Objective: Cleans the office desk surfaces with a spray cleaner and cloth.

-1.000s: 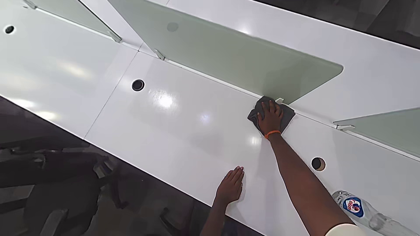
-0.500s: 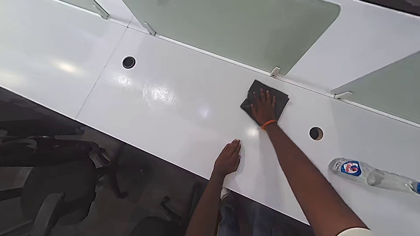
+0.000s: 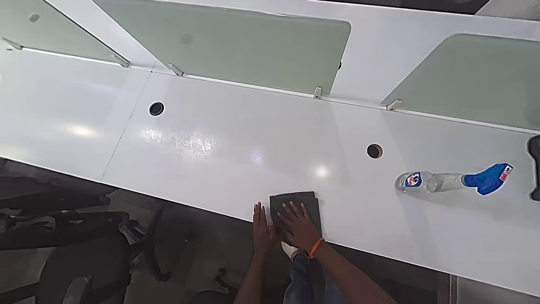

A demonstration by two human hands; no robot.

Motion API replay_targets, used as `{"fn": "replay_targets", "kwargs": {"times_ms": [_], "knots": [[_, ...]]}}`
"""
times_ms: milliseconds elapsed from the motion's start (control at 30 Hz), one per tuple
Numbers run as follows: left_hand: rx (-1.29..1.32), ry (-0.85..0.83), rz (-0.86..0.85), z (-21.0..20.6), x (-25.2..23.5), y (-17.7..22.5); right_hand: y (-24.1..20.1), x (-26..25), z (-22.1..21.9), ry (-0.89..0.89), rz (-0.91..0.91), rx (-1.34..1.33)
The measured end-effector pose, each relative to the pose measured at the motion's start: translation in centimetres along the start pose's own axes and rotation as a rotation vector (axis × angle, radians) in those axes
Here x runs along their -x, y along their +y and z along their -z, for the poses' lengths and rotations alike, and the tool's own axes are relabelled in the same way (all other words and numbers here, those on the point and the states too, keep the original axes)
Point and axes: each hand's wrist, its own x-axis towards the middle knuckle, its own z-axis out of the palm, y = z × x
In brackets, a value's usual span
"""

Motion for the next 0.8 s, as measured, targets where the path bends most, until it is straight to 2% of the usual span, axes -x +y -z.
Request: {"fn": "replay_targets", "kwargs": {"times_ms": [200, 300, 433, 600, 800], "knots": [[-0.058, -0.113, -0.016, -0.9, 5.0, 0.7, 6.4, 8.9, 1.7, 0.063, -0.211, 0.126], [-0.025, -0.144, -0.102, -2.4, 4.9, 2.5, 8.4, 9.9, 2.2, 0.113, -0.304, 0.185], [0.007, -0.112, -0.137, -4.2, 0.8, 4.1, 9.6, 6.4, 3.6, 0.167, -0.365, 0.234], [-0.083, -0.118, -0.137, -5.6, -5.0, 2.9, 12.6, -0.7, 7.0, 0.243, -0.407, 0.263], [-0.258, -0.222, -0.159, -6.5, -6.7, 2.2, 15.9, -8.2, 11.0, 0.315, -0.465, 0.297]]}}
